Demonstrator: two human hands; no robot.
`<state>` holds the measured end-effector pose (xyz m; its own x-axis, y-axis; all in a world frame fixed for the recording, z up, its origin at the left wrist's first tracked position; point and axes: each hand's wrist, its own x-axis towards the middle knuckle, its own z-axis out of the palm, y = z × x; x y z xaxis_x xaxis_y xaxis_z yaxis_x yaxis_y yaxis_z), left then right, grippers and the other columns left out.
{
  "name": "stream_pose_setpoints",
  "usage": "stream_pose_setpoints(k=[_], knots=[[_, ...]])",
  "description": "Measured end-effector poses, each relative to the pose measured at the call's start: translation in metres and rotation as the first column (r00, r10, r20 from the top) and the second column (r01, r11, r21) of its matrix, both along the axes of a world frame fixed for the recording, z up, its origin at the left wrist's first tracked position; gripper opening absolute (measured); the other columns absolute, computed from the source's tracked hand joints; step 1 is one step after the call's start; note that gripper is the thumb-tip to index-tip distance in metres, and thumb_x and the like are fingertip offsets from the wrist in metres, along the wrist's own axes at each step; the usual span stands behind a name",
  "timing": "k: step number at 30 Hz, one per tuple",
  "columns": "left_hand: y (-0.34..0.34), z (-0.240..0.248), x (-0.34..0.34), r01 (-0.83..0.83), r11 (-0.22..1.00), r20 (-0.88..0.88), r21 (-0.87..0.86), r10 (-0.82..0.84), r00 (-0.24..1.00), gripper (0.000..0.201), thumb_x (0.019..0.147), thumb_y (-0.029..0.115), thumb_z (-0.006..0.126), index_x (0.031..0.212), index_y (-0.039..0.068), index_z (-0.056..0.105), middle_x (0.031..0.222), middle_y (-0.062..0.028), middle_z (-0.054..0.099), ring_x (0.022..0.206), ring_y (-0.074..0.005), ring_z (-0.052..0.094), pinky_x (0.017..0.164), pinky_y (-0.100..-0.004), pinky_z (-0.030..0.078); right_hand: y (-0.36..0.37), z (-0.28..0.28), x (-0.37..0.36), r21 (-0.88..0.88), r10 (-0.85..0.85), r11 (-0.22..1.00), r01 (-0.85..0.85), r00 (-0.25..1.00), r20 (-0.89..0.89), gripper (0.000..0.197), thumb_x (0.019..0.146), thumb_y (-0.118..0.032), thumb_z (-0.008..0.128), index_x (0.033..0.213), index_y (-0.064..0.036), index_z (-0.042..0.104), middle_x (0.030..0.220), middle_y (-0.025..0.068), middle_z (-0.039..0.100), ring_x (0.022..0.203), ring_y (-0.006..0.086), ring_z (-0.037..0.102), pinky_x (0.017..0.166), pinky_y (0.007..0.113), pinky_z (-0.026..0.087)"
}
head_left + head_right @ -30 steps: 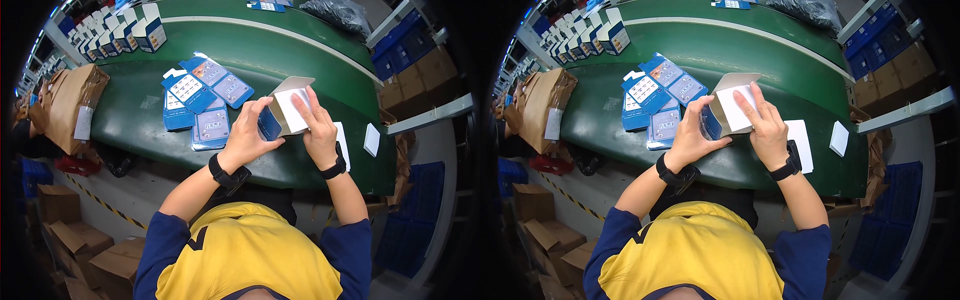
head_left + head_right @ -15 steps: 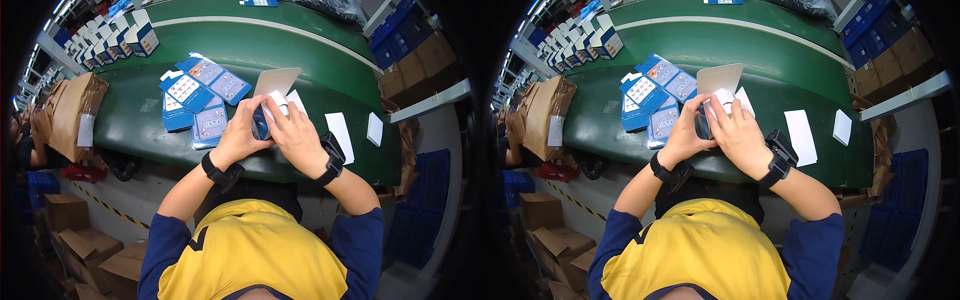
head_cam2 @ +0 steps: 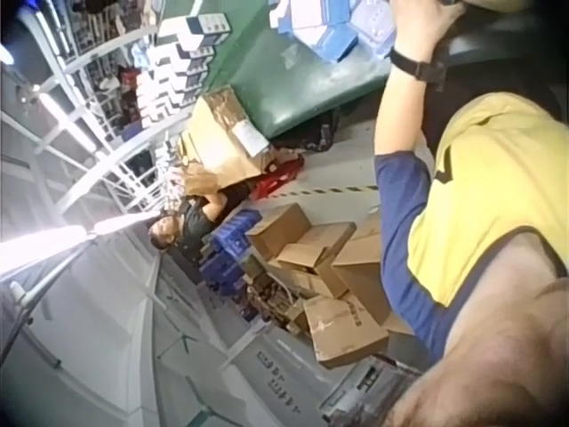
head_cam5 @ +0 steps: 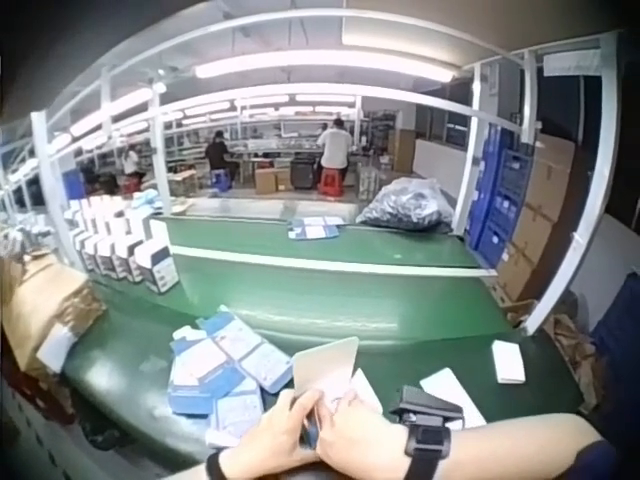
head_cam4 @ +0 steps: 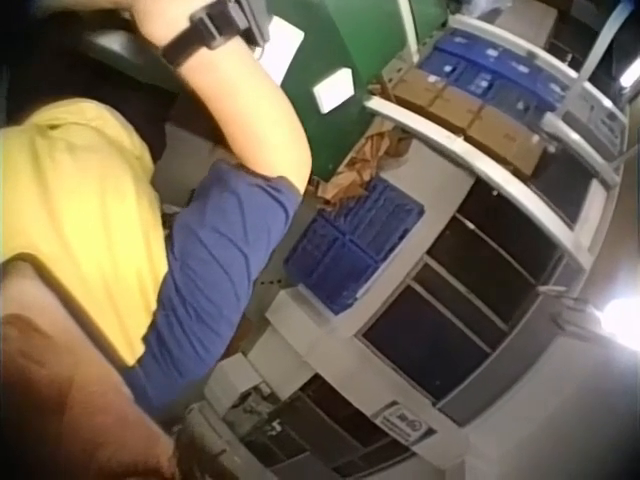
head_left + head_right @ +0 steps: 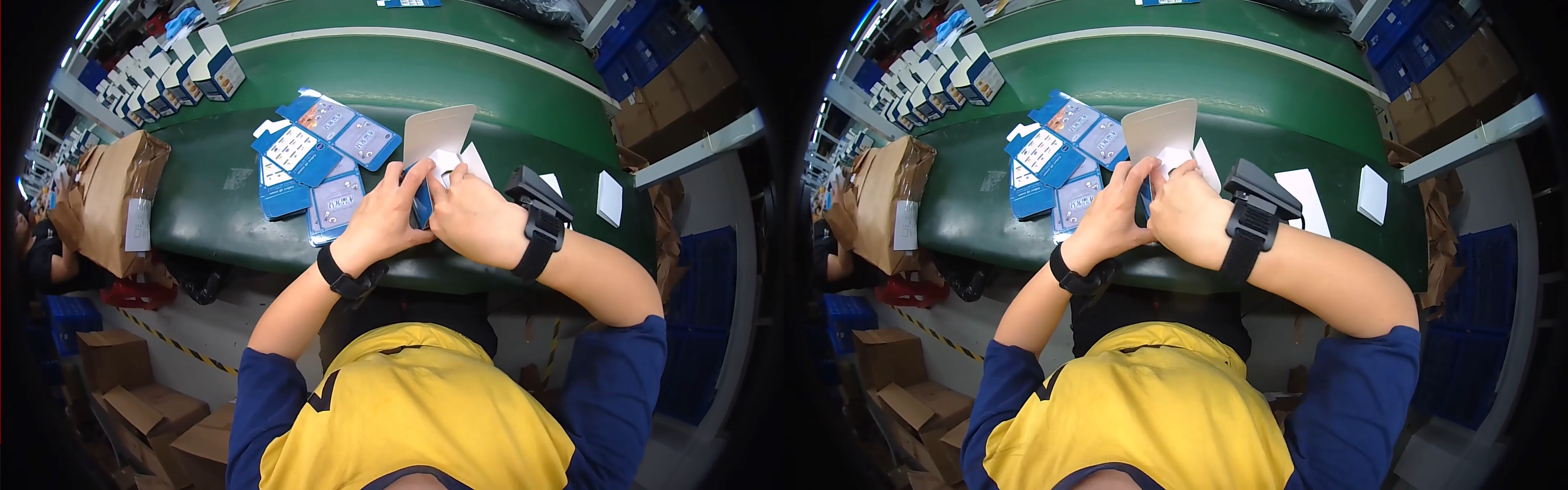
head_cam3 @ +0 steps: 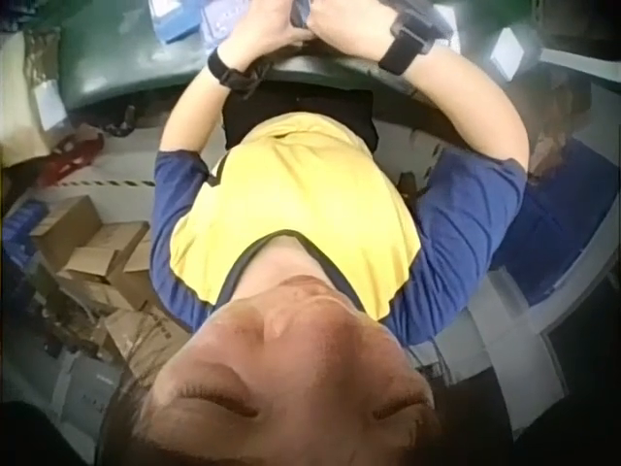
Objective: The person folds blue cardboard boxes by hand, inserts a white paper leaflet into each, and places the assembled boxes on the conveyor belt.
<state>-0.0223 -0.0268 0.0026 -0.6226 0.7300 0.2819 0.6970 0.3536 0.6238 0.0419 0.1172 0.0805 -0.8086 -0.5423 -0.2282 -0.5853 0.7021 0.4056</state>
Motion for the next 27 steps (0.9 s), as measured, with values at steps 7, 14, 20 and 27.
stream_pose_setpoints(k=[7, 14, 20, 27], knots=[[0.001, 0.008, 0.0, 0.014, 0.992, -0.054, -0.124, -0.021, 0.998, 0.085, 0.059, 0.024, 0.08, 0.13, 0.016, 0.034, 0.102, -0.0189, 0.043, 0.082, -0.0397, 0.058, 0.068, -0.044, 0.051, 0.014, -0.01, 0.004, -0.1, 0.079, 0.991, -0.089, 0.992, -0.1, 0.014, 0.07, -0.017, 0.062, 0.073, -0.0059, 0.069, 0.089, 0.0173, 0.06, 0.081, 0.0355, 0.06, 0.065, 0.034, 0.052], [0.003, 0.029, -0.004, 0.033, 0.935, -0.09, -0.352, -0.069, 0.994, 0.089, 0.059, 0.033, 0.081, 0.133, 0.018, 0.033, 0.101, -0.0201, 0.046, 0.077, -0.0407, 0.06, 0.067, -0.044, 0.051, 0.037, -0.024, 0.001, -0.358, 0.064, 0.931, -0.071, 0.997, -0.033, 0.016, 0.071, -0.011, 0.062, 0.087, -0.0063, 0.065, 0.09, 0.009, 0.06, 0.085, 0.0286, 0.06, 0.069, 0.035, 0.053], [0.009, 0.044, -0.011, 0.086, 0.897, -0.151, -0.435, -0.166, 0.975, 0.069, 0.062, 0.034, 0.08, 0.115, 0.013, 0.041, 0.068, -0.0142, 0.063, 0.066, -0.0348, 0.063, 0.057, -0.042, 0.05, 0.023, 0.006, -0.022, -0.168, -0.051, 0.977, 0.129, 0.911, 0.408, 0.024, 0.065, -0.004, 0.061, 0.087, -0.0091, 0.068, 0.081, 0.0118, 0.063, 0.08, 0.0289, 0.062, 0.071, 0.036, 0.052], [0.009, 0.049, -0.016, 0.157, 0.876, -0.087, -0.456, -0.219, 0.972, 0.068, 0.06, 0.038, 0.081, 0.111, 0.012, 0.044, 0.067, -0.0155, 0.061, 0.068, -0.0369, 0.062, 0.057, -0.0425, 0.048, 0.066, 0.005, 0.007, -0.629, 0.132, 0.774, 0.067, 0.955, 0.264, 0.051, 0.064, 0.008, 0.052, 0.108, -0.014, 0.064, 0.101, 0.0103, 0.064, 0.083, 0.0315, 0.063, 0.072, 0.035, 0.053]])
